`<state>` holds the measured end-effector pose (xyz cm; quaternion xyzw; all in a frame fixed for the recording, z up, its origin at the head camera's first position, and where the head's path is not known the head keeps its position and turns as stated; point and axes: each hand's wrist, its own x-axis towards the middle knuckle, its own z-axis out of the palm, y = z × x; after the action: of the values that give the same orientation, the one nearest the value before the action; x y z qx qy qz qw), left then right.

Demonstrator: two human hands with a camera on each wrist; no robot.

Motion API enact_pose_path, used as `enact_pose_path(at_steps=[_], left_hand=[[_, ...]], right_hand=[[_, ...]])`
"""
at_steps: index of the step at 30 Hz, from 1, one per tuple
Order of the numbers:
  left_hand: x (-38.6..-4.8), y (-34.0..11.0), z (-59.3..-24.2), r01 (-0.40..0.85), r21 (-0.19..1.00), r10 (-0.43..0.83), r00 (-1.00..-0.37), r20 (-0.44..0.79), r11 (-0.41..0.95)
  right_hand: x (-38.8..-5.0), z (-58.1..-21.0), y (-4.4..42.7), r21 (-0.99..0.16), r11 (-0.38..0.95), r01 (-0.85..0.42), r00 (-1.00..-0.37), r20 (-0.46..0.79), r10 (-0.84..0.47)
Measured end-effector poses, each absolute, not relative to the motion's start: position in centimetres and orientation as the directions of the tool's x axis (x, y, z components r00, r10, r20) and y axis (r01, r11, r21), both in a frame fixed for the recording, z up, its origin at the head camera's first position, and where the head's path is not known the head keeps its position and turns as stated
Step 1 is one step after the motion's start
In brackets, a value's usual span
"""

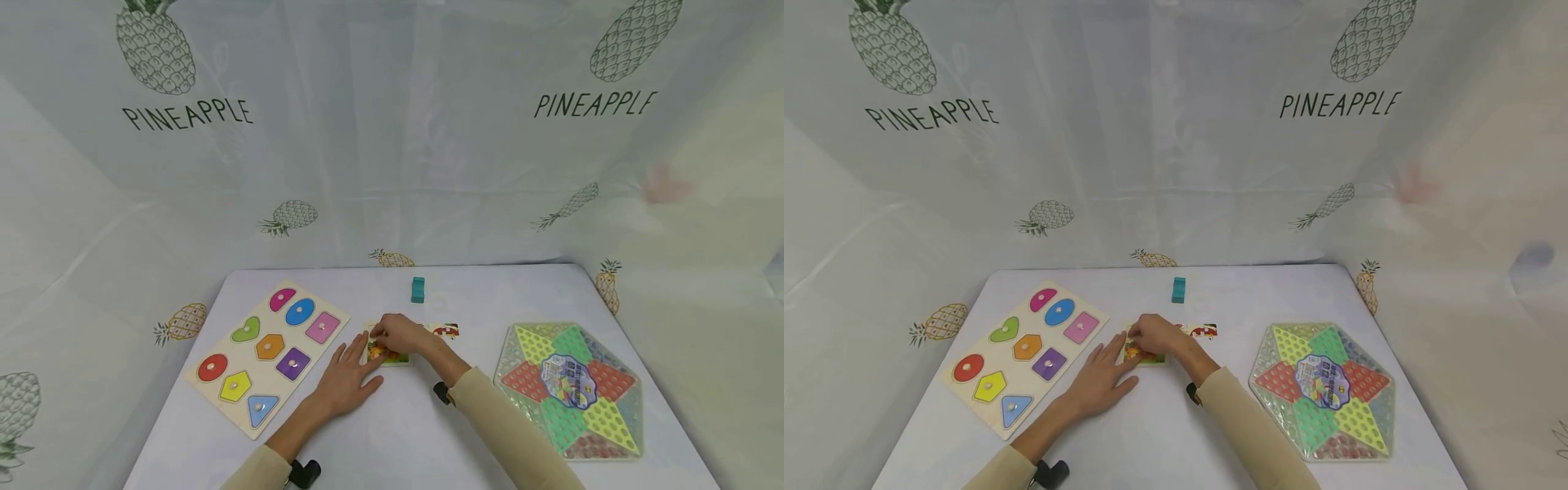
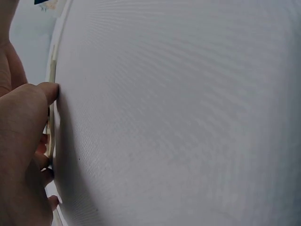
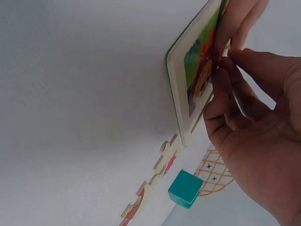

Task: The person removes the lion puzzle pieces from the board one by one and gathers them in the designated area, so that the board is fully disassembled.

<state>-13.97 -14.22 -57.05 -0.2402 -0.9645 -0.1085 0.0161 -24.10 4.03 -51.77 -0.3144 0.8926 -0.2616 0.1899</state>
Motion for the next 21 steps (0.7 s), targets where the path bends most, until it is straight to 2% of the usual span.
enact_pose_path(at_steps=[4,12,21], left_hand=[[-13.96,-14.20,-56.95,0.468,0.201,0.462,-0.883,0.079,0.860],[-13.92,-14.23,-56.94,0.476,0.206,0.469,-0.879,0.087,0.855],[-13.88,-14.25,-57.06,0.476,0.206,0.468,-0.879,0.090,0.855]], right_hand=[[-23.97,-51.78,3.94,-0.573,0.660,-0.485,-0.730,-0.150,-0.666],[-23.84,-51.49,3.57,-0.598,0.679,-0.427,-0.751,-0.185,-0.634],[-23.92,-51.48,3.56,-0.625,0.654,-0.426,-0.744,-0.169,-0.647]])
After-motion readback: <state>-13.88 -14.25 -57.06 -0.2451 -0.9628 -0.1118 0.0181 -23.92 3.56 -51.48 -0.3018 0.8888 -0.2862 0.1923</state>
